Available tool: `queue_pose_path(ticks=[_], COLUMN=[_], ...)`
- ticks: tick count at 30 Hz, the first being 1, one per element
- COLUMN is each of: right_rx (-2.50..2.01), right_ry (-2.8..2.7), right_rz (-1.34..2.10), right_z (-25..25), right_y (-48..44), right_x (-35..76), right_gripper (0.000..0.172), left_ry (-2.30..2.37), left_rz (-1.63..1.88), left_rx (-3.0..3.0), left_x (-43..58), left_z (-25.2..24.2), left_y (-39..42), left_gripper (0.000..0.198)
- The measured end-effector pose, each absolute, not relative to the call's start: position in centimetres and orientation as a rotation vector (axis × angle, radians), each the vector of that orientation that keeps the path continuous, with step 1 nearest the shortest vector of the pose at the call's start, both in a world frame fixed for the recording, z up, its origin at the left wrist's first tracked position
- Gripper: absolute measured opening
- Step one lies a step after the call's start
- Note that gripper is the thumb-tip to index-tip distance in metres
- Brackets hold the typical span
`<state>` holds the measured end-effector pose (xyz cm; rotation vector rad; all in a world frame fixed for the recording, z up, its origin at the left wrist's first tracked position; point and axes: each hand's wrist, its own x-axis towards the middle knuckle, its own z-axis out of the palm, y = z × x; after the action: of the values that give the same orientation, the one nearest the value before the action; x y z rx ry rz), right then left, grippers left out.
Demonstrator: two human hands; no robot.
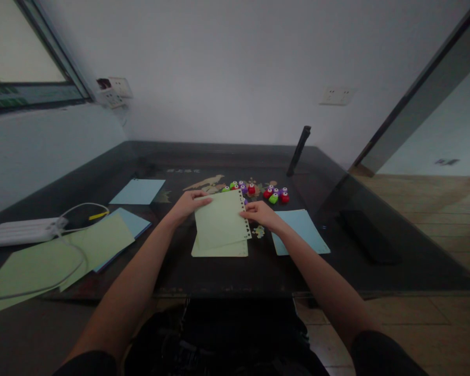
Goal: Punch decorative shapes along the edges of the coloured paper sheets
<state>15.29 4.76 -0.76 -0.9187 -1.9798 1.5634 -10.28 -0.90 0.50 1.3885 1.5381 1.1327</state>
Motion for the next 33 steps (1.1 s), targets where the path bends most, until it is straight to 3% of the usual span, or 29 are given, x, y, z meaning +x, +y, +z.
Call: queue_pose_path(ticks=[5,13,27,33], right_rx=[-0.927,-0.921,-0.895,-0.912], right_ry=[-1.759,-1.549,-1.592,-1.655], right_rz=[1.613,1.468,1.292,1.238], right_z=[-1.1,-0.9,-0.9,-0.8], right_y=[5.3,6.3,6.5,6.5], right_x=[15.5,16.1,16.2,16.4], right_gripper=[0.025,0.029,0.035,0.031], left_ry=[1.353,1.240,1.260,1.234], left_rz=[1.312,0.954,0.842,0.875], left_rx=[1.121,1.252,1.435,1.425], left_x=[-9.7,-8.5,-7.9,-7.6], left_z=[0.1,-0.8,-1.3,-1.1], left_y=[-0.7,-1.5,-1.6,-1.9], left_gripper=[0.036,0.042,0.059,0.046])
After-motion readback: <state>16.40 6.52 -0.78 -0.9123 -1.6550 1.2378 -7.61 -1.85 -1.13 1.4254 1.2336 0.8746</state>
